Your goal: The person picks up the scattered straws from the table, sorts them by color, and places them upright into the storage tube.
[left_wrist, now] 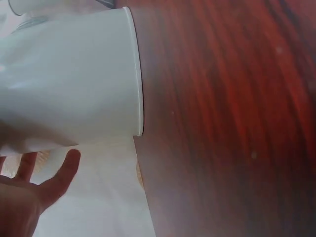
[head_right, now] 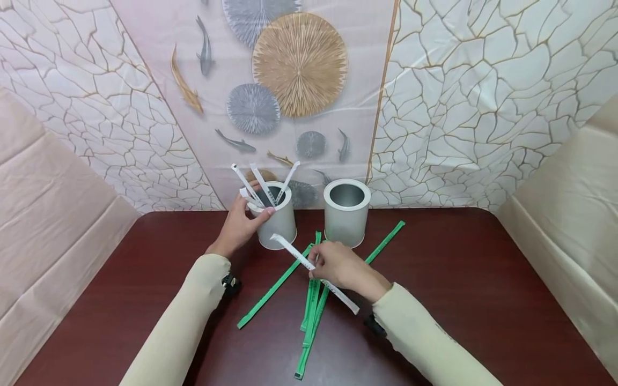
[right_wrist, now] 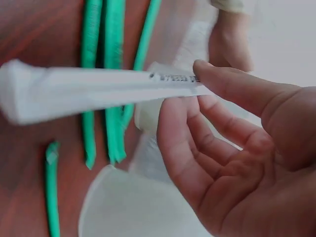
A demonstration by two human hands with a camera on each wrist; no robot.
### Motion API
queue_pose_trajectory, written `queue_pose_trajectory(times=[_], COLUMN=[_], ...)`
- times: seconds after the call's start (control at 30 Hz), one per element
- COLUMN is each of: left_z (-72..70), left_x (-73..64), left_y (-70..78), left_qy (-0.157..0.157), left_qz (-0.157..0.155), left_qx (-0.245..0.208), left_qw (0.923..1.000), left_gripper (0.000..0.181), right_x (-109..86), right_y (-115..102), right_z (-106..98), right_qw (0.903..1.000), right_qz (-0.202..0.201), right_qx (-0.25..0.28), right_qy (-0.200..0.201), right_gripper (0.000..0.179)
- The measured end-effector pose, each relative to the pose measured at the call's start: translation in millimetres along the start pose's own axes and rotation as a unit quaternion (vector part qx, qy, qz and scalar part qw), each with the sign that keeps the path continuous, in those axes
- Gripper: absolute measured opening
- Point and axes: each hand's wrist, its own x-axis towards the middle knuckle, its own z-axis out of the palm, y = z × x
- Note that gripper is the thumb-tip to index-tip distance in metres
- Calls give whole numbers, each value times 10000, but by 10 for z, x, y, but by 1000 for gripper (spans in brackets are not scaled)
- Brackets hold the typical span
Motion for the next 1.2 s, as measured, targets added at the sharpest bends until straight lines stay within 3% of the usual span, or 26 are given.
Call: queue_pose_trajectory(times=[0.27, 0.47, 0.6, 0.73, 0.8, 0.87, 0.97, 1.07, 1.2], left_z=[-18, -13, -24, -9, 2, 9, 15, 22, 17], left_x=[-85, -61, -43, -32, -24, -12, 5, 25, 46], left_y=[-6, 48, 54, 34, 35, 38, 39, 28, 14], left_qy=[102, 74, 102, 147, 158, 156, 153, 158, 174], left_qz=[-5, -71, -94, -29, -15, -6, -39, -66, -63], left_qx=[251, 219, 271, 269, 235, 214, 178, 221, 222], left_qw=[9996, 9997, 9995, 9995, 9996, 9996, 9997, 9996, 9996], left_gripper=[66, 65, 67, 71, 72, 73, 73, 73, 71], right_x=[-142, -90, 102, 338, 457, 580, 773, 935, 1085], right_y=[-57, -290, -474, -645, -709, -743, -726, -662, -573], right_z=[-277, -580, -744, -831, -845, -829, -758, -651, -501], right_qw=[9938, 9809, 9612, 9309, 9194, 9143, 9194, 9308, 9497], right_qz=[-441, -708, -1005, -1442, -1676, -1857, -1907, -1770, -1437], right_qx=[829, 974, 1244, 1668, 1722, 1666, 1626, 1531, 850], right_qy=[590, 1530, 2248, 2911, 3113, 3192, 3031, 2810, 2649], right_gripper=[6, 15, 19, 23, 24, 22, 20, 16, 11])
